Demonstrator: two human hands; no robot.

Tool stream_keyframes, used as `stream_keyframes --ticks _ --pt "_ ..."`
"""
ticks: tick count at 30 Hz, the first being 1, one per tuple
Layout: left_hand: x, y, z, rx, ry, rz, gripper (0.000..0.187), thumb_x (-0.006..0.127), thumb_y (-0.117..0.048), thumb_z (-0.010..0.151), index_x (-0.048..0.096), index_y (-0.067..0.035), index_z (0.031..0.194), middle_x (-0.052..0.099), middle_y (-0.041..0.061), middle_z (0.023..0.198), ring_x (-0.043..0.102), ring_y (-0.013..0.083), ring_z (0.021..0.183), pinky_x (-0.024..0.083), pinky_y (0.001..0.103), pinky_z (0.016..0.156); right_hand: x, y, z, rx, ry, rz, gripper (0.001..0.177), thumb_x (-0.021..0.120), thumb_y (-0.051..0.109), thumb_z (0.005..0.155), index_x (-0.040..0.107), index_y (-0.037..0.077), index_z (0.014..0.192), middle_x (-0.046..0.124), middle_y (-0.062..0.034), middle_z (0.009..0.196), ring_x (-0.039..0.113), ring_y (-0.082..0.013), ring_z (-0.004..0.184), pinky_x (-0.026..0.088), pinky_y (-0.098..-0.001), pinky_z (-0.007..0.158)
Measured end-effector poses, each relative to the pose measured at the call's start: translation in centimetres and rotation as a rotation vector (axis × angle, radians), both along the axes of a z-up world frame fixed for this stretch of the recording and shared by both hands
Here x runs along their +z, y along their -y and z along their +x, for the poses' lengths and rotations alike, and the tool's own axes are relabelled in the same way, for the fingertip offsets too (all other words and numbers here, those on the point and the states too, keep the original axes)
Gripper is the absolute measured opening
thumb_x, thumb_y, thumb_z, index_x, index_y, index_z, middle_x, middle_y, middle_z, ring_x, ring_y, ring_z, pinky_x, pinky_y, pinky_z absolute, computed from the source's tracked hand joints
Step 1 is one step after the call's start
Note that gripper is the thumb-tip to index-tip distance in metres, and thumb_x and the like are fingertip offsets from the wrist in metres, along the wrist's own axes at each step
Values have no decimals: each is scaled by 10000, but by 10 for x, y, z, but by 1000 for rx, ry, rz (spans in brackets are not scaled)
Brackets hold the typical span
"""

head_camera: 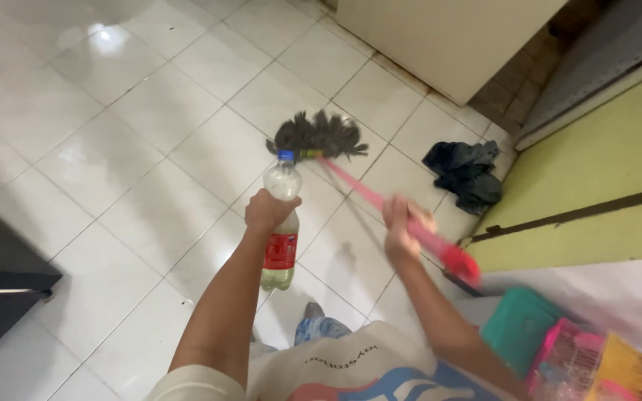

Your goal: The person is mopping the tiled floor using a mop and a bottle of cleaning solution.

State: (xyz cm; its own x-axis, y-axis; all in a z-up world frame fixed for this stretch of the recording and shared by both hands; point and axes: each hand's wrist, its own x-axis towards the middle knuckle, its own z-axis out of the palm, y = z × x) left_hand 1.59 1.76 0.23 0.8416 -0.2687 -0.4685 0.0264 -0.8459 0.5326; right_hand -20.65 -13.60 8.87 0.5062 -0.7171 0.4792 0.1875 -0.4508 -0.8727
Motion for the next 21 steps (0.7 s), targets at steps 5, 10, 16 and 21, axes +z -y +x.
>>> stream_keyframes --ticks 5,10,16,21 --pt "24 -29 3 -15 6 8 746 833 -613 655 731 -54 1139 749 160 1146 725 329 1072 586 433 914 -5 10 98 75 -147 113 408 582 221 1058 553 43 692 503 30 622 442 -71 600 386 -266 557" --pt "19 -60 15 -75 94 -14 741 844 -602 654 736 -55 1142 744 165 1151 694 345 1098 550 443 936 -3 -40 97 -86 -182 1 453 601 236 1067 577 30 664 517 8 584 452 -93 577 382 -288 558" --pt "-3 -102 30 -121 55 -18 805 854 -615 641 697 -31 1173 727 185 1156 702 347 1102 556 428 952 37 -124 -11 -67 -273 30 433 590 167 1027 549 24 620 468 9 542 410 -77 533 348 -292 504" --pt "-10 -142 34 -155 91 -82 788 848 -616 628 719 -30 1139 741 195 1111 709 375 1067 560 452 930 25 -124 50 -13 -80 -16 451 538 255 1082 489 29 694 472 -10 641 411 -106 608 321 -303 545"
